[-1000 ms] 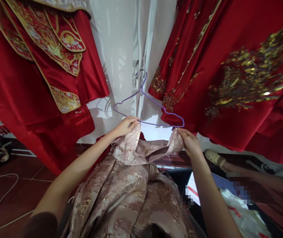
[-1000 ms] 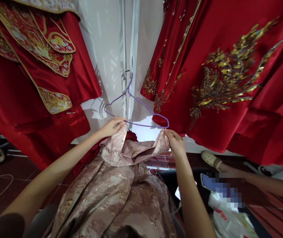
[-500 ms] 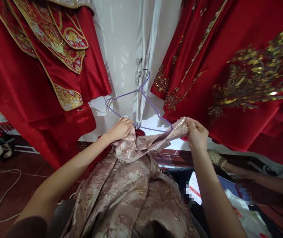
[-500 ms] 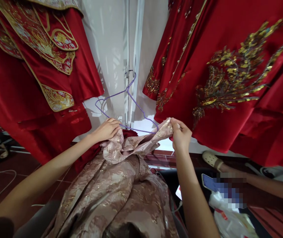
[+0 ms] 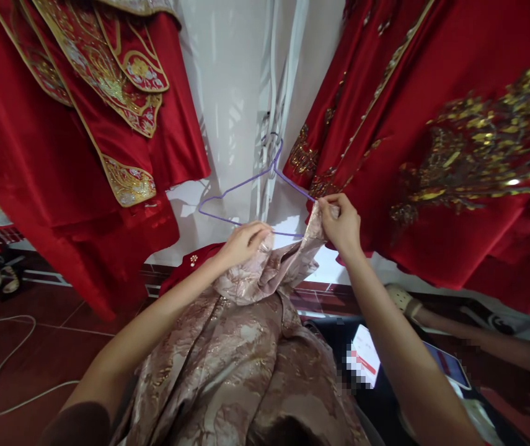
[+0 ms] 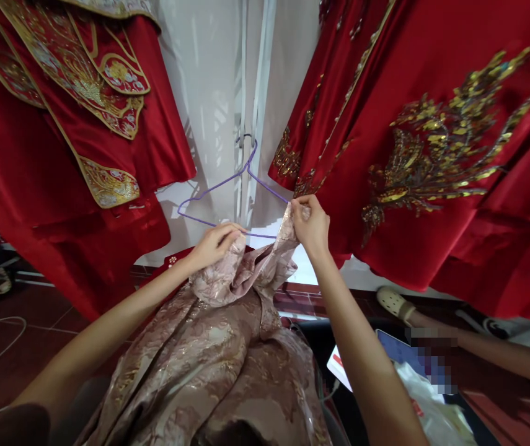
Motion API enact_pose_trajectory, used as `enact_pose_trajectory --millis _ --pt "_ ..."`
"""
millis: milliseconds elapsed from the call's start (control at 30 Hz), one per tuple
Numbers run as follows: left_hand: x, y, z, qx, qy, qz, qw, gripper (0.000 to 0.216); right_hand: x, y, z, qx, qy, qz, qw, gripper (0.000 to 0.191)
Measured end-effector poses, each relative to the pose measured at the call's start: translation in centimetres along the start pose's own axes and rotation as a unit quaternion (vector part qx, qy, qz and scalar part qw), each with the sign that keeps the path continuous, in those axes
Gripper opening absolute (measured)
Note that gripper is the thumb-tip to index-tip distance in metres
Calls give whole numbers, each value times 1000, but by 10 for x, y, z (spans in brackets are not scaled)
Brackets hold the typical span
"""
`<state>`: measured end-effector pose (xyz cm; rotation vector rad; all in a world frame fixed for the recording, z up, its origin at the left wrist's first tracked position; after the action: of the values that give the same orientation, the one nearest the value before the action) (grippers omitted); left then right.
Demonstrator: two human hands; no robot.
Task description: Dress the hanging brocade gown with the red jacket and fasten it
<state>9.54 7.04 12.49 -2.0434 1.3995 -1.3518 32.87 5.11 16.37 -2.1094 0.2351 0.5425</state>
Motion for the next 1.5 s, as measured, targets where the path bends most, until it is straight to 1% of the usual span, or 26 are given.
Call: enact_pose_trajectory --millis 67,133,167,200,267,333,400,567,700,767,833,900,967,1033,1067,1100,1167,1233,1267,1300,1333,1400,1433,1467,1500 --pt "-18 10 -28 89 -26 -41 995 30 -1 -1 -1 -9 7 -7 1000 26" --pt "-46 28 -61 182 -86 -122 972 32 0 -4 -2 -22 4 -13 1000 27" --pt "-61 38 -75 208 -107 -167 958 32 1 -6 -3 -25 1 -15 1000 27" --pt "-76 48 -89 221 -122 -205 946 33 2 -8 -3 -25 -3 -17 1000 27" --pt "-100 64 -110 234 -143 -246 930 35 6 -13 -2 -18 -10 -19 1000 28" --pt "-115 74 -125 241 -151 -252 925 37 11 -17 2 -15 -18 -18 1000 29" --pt "-122 77 -133 239 -148 -242 929 39 15 -20 6 -15 -30 -18 999 28" --pt "-123 74 -135 248 -150 -202 935 41 19 -23 8 -5 -50 -38 998 26" --pt "-121 70 -138 261 -130 -176 940 40 20 -24 7 -7 -55 -51 997 25" --pt "-115 60 -139 271 -119 -165 941 39 21 -24 9 -12 -61 -52 997 26" --pt "-102 41 -137 272 -114 -146 944 39 23 -24 11 -18 -70 -50 996 28" --pt "-85 16 -132 249 -110 -111 956 38 25 -23 14 -21 -79 -45 996 29" --pt "-71 -8 -125 197 -100 -84 972 35 26 -22 15 -22 -86 -39 995 29" --pt "-65 -22 -121 141 -78 -83 983 34 28 -21 15 -24 -94 -35 995 28" --pt "-66 -24 -121 125 -59 -90 986 35 28 -21 15 -27 -99 -34 994 28" --pt "-69 -21 -123 122 -34 -101 987 35 28 -21 16 -32 -103 -34 994 28" --pt "-83 -5 -129 161 35 -139 977 36 28 -22 18 -39 -106 -31 993 29" --pt "-102 25 -131 213 100 -206 950 35 29 -22 21 -43 -101 -26 994 29" --pt "-111 42 -127 219 117 -244 937 37 29 -22 23 -43 -98 -23 994 29" --pt "-119 59 -122 206 117 -276 932 43 30 -22 24 -43 -96 -20 994 29" --pt "-125 75 -116 175 98 -289 936 53 30 -22 25 -43 -95 -18 994 29" --pt "-129 99 -103 76 53 -279 956 69 30 -22 26 -43 -98 -14 994 29" --pt "-130 109 -98 21 42 -281 959 72 30 -21 26 -41 -100 -14 994 29" --pt "-132 117 -95 -19 37 -288 957 68 30 -21 25 -40 -102 -15 994 29" --pt "-133 123 -96 -45 34 -305 951 60 30 -21 24 -39 -105 -16 994 29"
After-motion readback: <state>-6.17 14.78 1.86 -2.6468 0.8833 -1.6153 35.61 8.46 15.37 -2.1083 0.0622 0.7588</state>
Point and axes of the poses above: each hand's wrist, its own y-axis away from the middle knuckle, its own z-axis out of the palm, x = y × z, the point moved 5 cm from there along -y, towards the middle knuckle, and after that the axes turned 12 degrees about y, right-handed, at the moved point
